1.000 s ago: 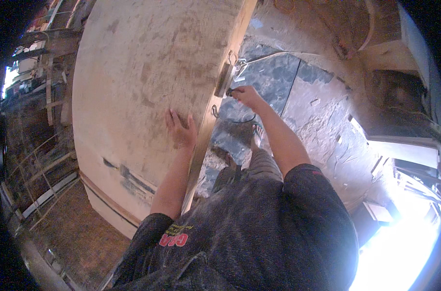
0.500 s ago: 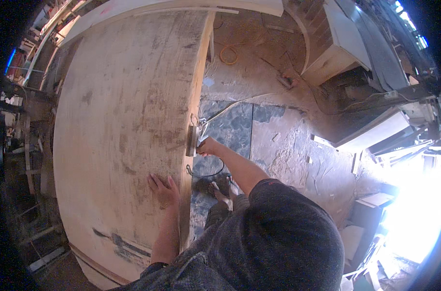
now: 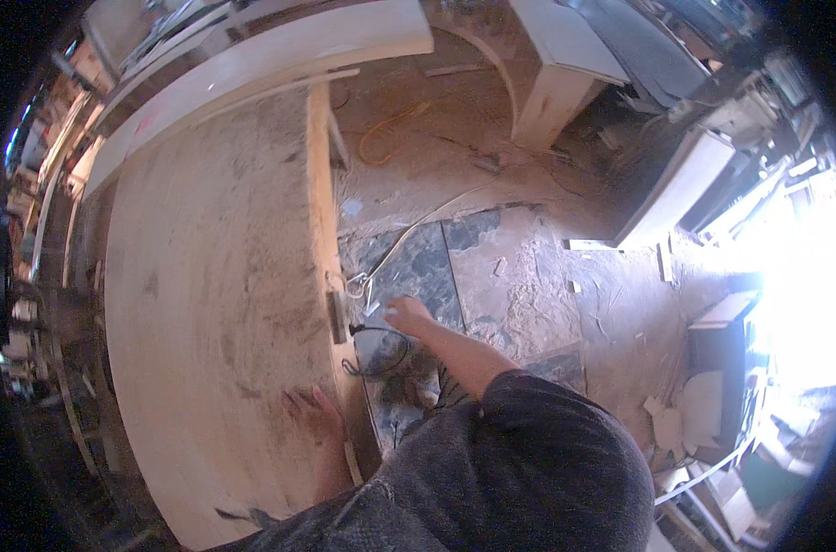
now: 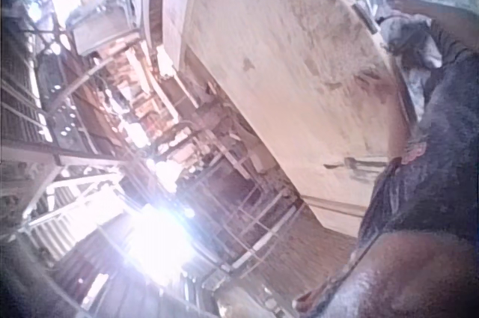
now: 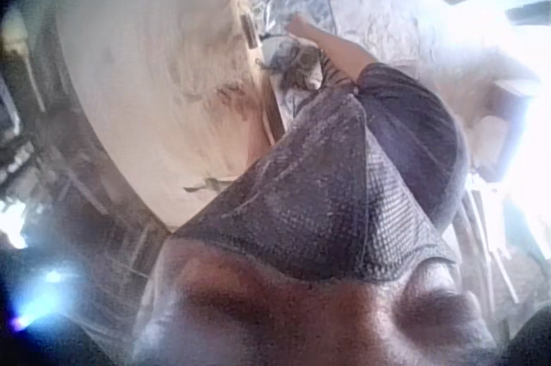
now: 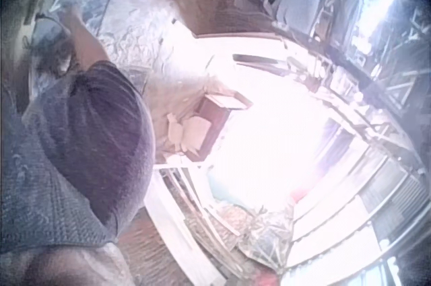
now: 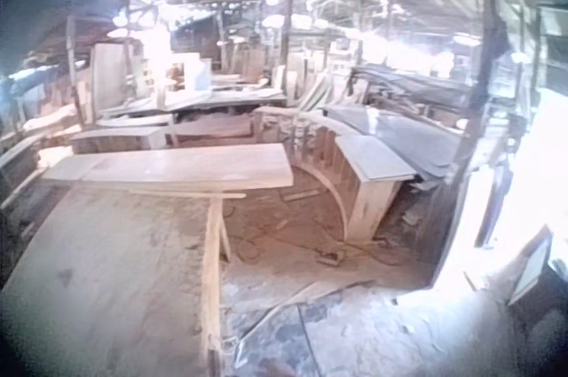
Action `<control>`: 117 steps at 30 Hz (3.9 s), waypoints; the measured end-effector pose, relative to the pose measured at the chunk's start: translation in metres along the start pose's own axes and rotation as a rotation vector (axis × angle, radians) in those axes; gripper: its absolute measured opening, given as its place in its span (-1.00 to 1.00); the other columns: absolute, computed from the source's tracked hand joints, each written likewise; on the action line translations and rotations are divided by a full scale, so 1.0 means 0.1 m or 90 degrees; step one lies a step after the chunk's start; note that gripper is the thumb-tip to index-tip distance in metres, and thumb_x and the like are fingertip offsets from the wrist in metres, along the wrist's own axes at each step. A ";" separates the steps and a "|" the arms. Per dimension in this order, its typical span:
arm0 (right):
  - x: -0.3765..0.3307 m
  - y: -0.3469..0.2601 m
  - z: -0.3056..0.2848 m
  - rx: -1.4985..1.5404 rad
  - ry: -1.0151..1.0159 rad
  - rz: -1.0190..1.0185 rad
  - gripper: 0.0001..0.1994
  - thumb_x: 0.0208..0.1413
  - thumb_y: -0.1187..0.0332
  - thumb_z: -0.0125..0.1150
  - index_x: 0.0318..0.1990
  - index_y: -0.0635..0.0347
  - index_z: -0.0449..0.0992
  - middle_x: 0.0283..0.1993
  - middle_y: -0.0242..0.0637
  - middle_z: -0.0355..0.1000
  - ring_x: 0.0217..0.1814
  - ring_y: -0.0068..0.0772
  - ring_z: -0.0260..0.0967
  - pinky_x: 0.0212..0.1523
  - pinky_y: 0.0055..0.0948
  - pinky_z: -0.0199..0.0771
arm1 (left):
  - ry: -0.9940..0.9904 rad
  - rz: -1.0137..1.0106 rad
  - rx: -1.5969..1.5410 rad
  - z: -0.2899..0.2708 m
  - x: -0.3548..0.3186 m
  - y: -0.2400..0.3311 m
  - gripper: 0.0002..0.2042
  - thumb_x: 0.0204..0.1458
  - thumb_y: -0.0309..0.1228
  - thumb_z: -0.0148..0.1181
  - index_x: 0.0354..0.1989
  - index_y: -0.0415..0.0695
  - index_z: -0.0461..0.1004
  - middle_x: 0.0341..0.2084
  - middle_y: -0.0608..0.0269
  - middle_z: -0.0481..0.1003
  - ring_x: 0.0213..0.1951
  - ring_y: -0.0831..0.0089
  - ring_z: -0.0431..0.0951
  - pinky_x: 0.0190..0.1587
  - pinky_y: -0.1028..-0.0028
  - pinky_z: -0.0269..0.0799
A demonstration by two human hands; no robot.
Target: The person measures a white board with a tape measure, then uses a hammer to drive nails into a wooden plank on a workbench. They repeatedly measure the plank and adjust its position before placing a white board on top of the plank.
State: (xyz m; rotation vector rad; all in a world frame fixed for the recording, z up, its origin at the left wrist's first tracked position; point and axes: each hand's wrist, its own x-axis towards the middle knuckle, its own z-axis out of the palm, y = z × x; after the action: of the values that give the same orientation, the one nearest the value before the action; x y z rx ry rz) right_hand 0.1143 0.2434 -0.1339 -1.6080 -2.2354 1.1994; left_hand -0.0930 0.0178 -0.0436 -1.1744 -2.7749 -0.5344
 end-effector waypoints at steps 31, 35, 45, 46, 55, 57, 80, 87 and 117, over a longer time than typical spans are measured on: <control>0.61 4.08 -4.68 0.109 0.293 0.326 -0.70 -0.08 0.11 0.18 -0.33 0.13 0.58 -0.35 -0.07 0.51 -0.24 -0.08 0.48 -0.20 -0.23 0.43 | -0.259 0.366 -0.493 1.93 1.63 6.17 -0.77 -0.06 -0.42 0.23 -0.25 -0.28 0.48 -0.48 0.09 0.48 -0.44 0.26 0.51 -0.37 0.37 0.41; 0.43 4.31 -4.72 0.027 0.211 0.379 -0.68 -0.05 0.08 0.09 -0.40 0.15 0.58 -0.32 0.00 0.47 -0.21 -0.01 0.46 -0.21 -0.14 0.41 | -0.372 0.338 -0.466 2.29 1.91 6.68 -0.72 -0.06 -0.36 0.25 -0.21 -0.27 0.49 -0.45 0.08 0.51 -0.38 0.28 0.55 -0.31 0.40 0.46; -0.26 4.85 -4.91 -0.077 0.038 0.540 -0.81 0.00 0.31 0.02 -0.41 0.09 0.58 -0.28 -0.15 0.51 -0.20 -0.16 0.48 -0.23 -0.23 0.47 | -0.557 0.352 -0.445 2.74 2.56 8.84 -0.56 0.03 -0.19 0.16 -0.09 -0.35 0.43 -0.31 0.03 0.55 -0.23 0.30 0.57 -0.20 0.40 0.45; -0.21 4.90 -5.00 0.052 0.125 0.618 -0.80 0.01 0.30 0.01 -0.41 0.12 0.58 -0.28 -0.12 0.50 -0.20 -0.13 0.48 -0.22 -0.21 0.47 | -0.562 0.334 -0.476 2.84 2.59 9.05 -0.57 0.03 -0.19 0.16 -0.09 -0.35 0.43 -0.31 0.03 0.55 -0.23 0.29 0.57 -0.19 0.40 0.45; 1.66 5.36 -7.95 0.054 0.554 0.469 -0.69 0.06 0.26 0.08 -0.11 0.27 0.48 -0.12 -0.02 0.45 -0.06 -0.01 0.39 -0.06 -0.21 0.38 | -0.515 0.195 -0.389 3.50 2.54 10.41 -0.53 0.01 -0.18 0.14 -0.05 -0.37 0.39 -0.24 -0.11 0.49 -0.12 0.13 0.47 -0.05 0.28 0.35; 2.00 5.70 -8.38 -0.045 0.660 0.415 -0.69 0.08 0.22 0.10 -0.09 0.18 0.48 -0.19 -0.03 0.47 -0.12 0.00 0.41 -0.10 -0.15 0.38 | -0.525 0.156 -0.343 3.64 2.50 10.68 -0.50 0.00 -0.17 0.14 -0.02 -0.37 0.36 -0.23 -0.13 0.46 -0.06 0.07 0.41 -0.03 0.22 0.31; 3.27 6.57 -9.36 0.140 0.366 0.363 -0.56 0.15 0.08 -0.03 -0.07 0.32 0.44 -0.12 0.13 0.43 0.00 0.12 0.34 0.01 -0.10 0.30 | -0.418 0.076 -0.090 4.21 2.61 11.53 -0.36 -0.11 0.02 0.20 0.00 -0.29 0.36 -0.07 -0.13 0.41 0.10 0.01 0.25 0.12 0.18 0.19; 3.10 6.20 -9.16 0.210 0.345 0.322 -0.58 0.15 0.09 -0.05 -0.04 0.26 0.44 -0.10 0.05 0.44 0.00 0.06 0.36 -0.01 -0.16 0.32 | -0.506 -0.151 -0.178 4.06 2.82 11.50 -0.28 -0.10 0.16 0.12 0.00 -0.31 0.39 -0.01 -0.16 0.38 0.10 0.02 0.32 0.12 0.16 0.22; 2.34 3.89 -10.05 0.676 -0.087 -0.100 -0.59 0.21 0.15 -0.01 0.00 0.35 0.36 -0.12 -0.33 0.39 -0.05 -0.50 0.26 0.05 -0.41 0.24 | -0.504 -0.302 -0.719 3.45 2.68 10.48 -0.43 0.11 -0.02 0.00 -0.05 -0.40 0.41 -0.19 0.09 0.50 -0.17 0.35 0.50 -0.10 0.39 0.39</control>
State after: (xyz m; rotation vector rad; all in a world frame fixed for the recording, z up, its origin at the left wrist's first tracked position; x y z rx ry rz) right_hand 0.8334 1.0057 0.2082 -0.9007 -1.2666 1.9713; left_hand 0.4825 0.9956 -0.0128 -0.8772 -3.4450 -2.3579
